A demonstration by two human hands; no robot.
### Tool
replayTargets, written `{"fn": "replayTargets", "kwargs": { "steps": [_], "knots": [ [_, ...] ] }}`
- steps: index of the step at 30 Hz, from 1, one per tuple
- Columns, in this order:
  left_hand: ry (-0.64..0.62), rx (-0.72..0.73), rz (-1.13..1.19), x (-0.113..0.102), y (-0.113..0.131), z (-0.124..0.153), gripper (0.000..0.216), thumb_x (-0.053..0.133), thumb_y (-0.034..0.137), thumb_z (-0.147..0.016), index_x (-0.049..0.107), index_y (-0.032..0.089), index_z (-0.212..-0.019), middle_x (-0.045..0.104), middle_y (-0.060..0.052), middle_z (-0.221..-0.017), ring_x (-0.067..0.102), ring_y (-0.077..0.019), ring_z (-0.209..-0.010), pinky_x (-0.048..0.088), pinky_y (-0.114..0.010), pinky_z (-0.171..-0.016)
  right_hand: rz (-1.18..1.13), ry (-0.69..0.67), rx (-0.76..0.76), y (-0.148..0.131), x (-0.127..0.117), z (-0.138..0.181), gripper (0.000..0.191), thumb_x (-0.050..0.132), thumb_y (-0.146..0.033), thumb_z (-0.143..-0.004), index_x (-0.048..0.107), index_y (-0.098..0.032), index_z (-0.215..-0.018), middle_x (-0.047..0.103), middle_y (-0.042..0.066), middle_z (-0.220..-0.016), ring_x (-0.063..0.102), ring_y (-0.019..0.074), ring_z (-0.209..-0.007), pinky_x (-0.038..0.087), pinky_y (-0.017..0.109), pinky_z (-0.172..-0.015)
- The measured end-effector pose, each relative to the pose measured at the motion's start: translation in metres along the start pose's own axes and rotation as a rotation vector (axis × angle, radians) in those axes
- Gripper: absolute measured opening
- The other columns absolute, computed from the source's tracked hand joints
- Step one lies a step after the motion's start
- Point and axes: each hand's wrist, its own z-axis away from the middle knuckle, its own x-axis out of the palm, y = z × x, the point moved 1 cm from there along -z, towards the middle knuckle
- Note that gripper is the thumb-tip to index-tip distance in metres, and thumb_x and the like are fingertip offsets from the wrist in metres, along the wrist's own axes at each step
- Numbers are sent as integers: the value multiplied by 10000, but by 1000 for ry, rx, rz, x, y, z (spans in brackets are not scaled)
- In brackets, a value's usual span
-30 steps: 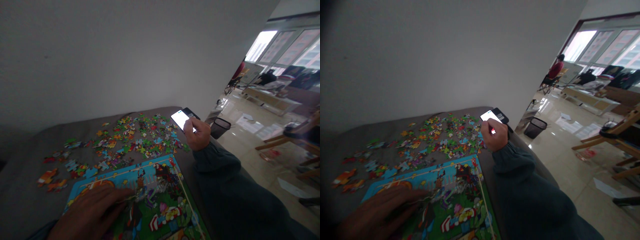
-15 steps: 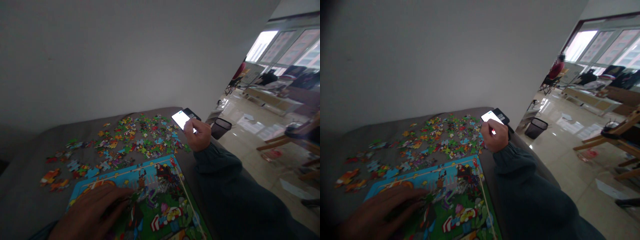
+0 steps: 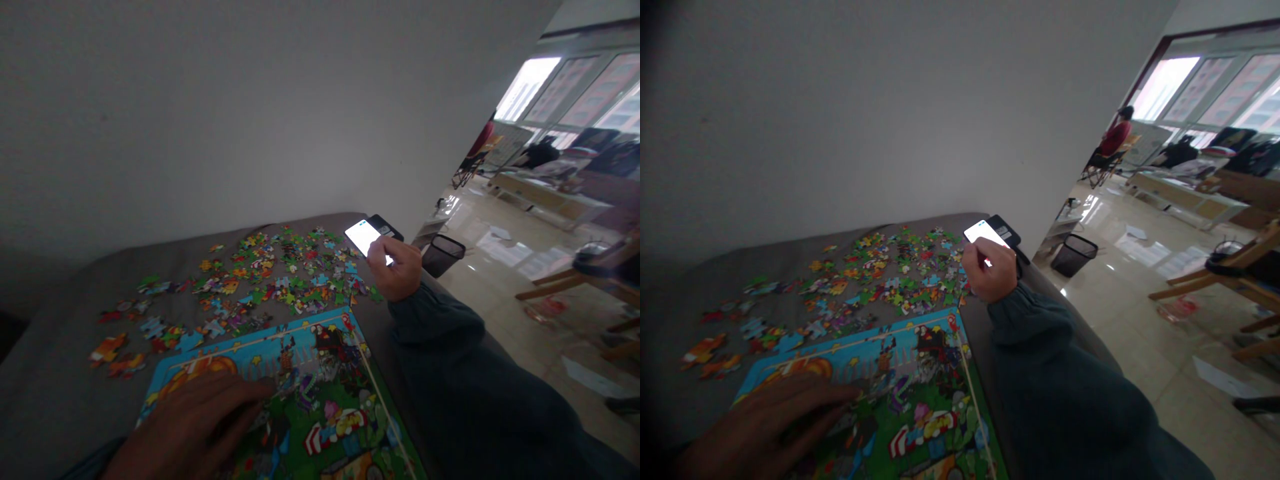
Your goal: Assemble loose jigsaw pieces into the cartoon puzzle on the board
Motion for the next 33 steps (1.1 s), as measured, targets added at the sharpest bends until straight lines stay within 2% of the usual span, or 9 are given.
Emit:
{"fn": "replayTargets", "kwargs": {
  "steps": [5,8,15,18,24,27,33],
  "knots": [
    [-77,36,74,-9,14,-4,193,527,303,-920,675,300,-1044,735,6,-909,689,-155,-802,553,-242,-690,-8,-18,10,4,4,4,355,465,-191,-865,399,-204,-517,372,-50,-474,341,93,-439,276,278,-488],
    [-128,6,112,-16,23,-1,203,514,272,-925,671,262,-1053,738,-4,-952,687,-149,-848,546,-243,-737,0,-16,17,9,6,8,376,481,-212,-865,393,-202,-500,343,-54,-470,321,89,-441,260,279,-485],
    [-180,-125,145,-29,53,45,200,531,284,-929,661,256,-1079,738,-1,-979,689,-145,-871,545,-252,-771,-64,-41,52,13,10,12,405,498,-218,-872,347,-211,-496,308,-56,-478,299,88,-453,235,289,-499],
    [-232,-164,175,-27,74,66,190,535,280,-932,665,267,-1070,738,11,-961,688,-134,-841,543,-235,-738,-81,-69,68,13,12,13,436,524,-238,-873,300,-218,-499,279,-59,-472,274,84,-450,212,301,-500],
    [-324,-217,206,-10,114,93,164,551,242,-924,674,287,-1023,731,30,-907,677,-127,-804,523,-231,-711,-101,-130,59,17,18,17,440,510,-270,-889,308,-219,-503,269,-64,-467,269,72,-442,206,296,-494],
    [-311,-220,214,-7,124,100,154,557,225,-917,673,275,-1005,727,30,-896,670,-127,-808,513,-222,-702,-86,-139,37,16,18,18,433,508,-235,-884,306,-217,-502,256,-69,-464,258,63,-439,205,301,-493],
    [-285,-179,200,-8,130,104,161,533,187,-928,664,256,-992,720,19,-899,656,-144,-827,506,-249,-711,-77,-174,51,12,17,18,392,499,-212,-881,381,-213,-507,364,-48,-467,307,67,-443,239,304,-493]
  ]
}}
